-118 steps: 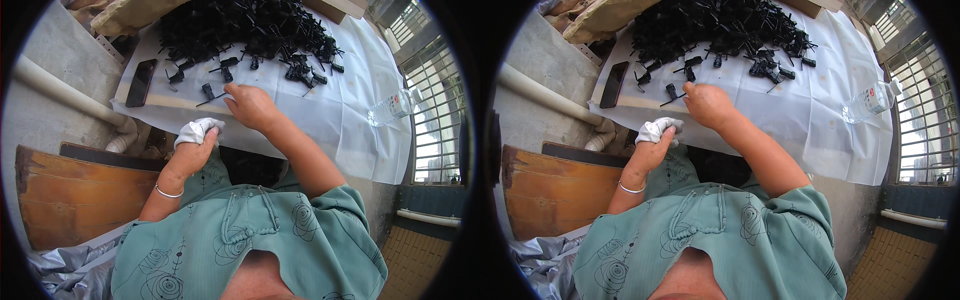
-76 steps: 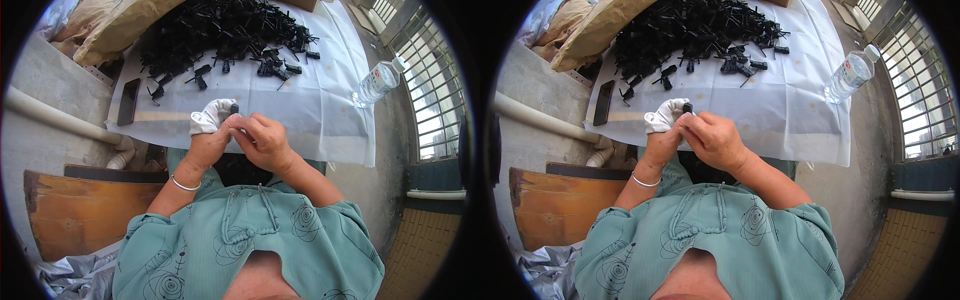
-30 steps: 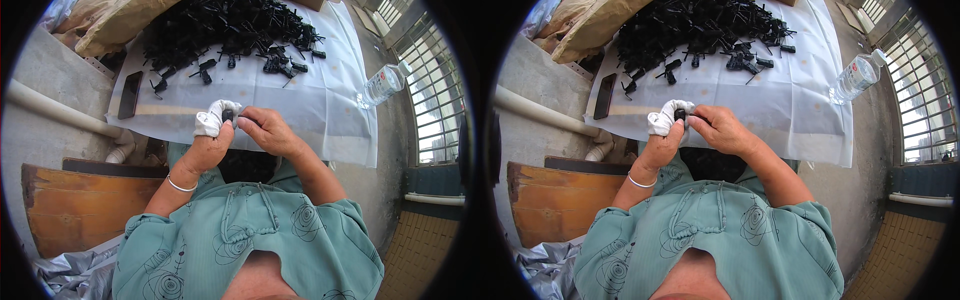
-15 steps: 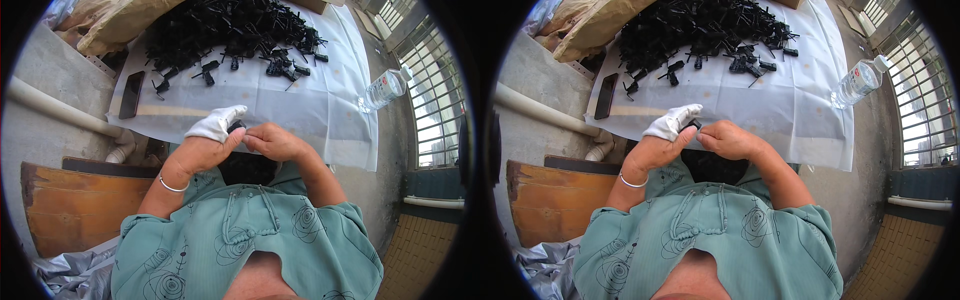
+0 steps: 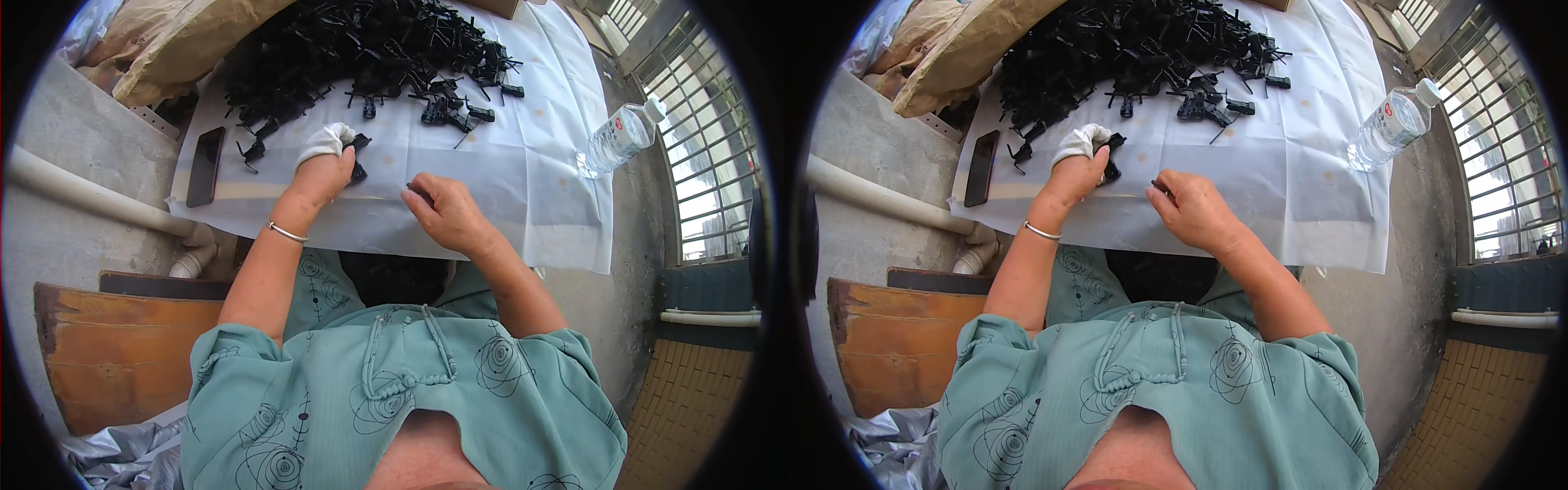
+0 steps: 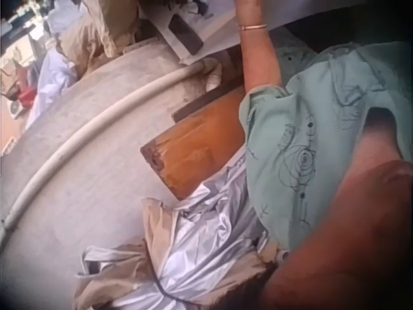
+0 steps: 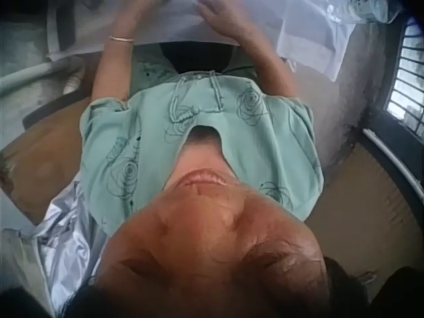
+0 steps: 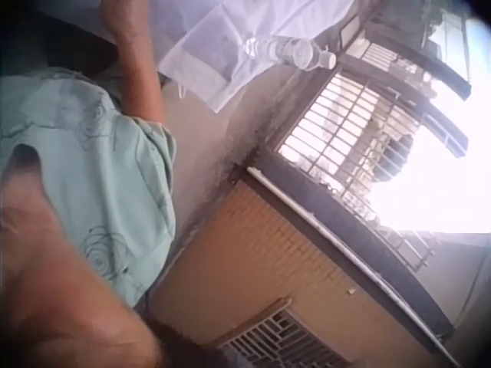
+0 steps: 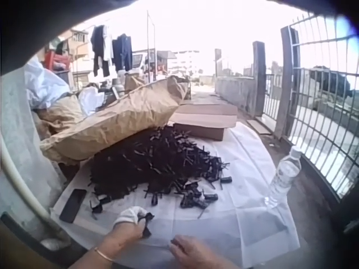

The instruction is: Cleaning small black plastic components using a white cloth at a workbench.

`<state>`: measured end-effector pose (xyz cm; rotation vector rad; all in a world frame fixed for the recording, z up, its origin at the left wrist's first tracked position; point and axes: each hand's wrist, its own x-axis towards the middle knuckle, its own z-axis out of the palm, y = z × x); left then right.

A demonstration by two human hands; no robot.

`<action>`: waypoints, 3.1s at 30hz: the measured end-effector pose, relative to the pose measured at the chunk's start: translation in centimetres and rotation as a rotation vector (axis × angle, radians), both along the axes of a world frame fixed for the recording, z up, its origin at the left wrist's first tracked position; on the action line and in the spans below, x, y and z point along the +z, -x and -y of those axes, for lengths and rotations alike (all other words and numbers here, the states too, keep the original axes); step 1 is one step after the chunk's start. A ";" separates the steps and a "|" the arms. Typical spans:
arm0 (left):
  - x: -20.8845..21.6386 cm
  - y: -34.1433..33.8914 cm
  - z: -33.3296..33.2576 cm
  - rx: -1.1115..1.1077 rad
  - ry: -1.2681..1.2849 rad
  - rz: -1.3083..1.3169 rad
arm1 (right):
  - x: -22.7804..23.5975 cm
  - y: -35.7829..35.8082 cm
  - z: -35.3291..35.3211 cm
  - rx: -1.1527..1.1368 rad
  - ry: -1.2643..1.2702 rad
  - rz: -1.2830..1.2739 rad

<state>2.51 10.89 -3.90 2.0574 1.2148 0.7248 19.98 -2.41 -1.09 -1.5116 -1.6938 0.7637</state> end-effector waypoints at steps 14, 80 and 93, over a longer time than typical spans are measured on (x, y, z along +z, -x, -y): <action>0.8 -1.2 4.6 -0.027 0.051 0.504 | 0.4 2.7 -0.9 -0.108 -0.397 0.041; 3.6 -0.5 10.7 -0.043 -0.042 0.427 | -1.2 3.8 -0.1 0.044 -0.187 -0.499; 3.5 0.8 9.1 -0.121 0.286 0.626 | 1.1 1.9 -0.1 0.068 -0.019 -0.213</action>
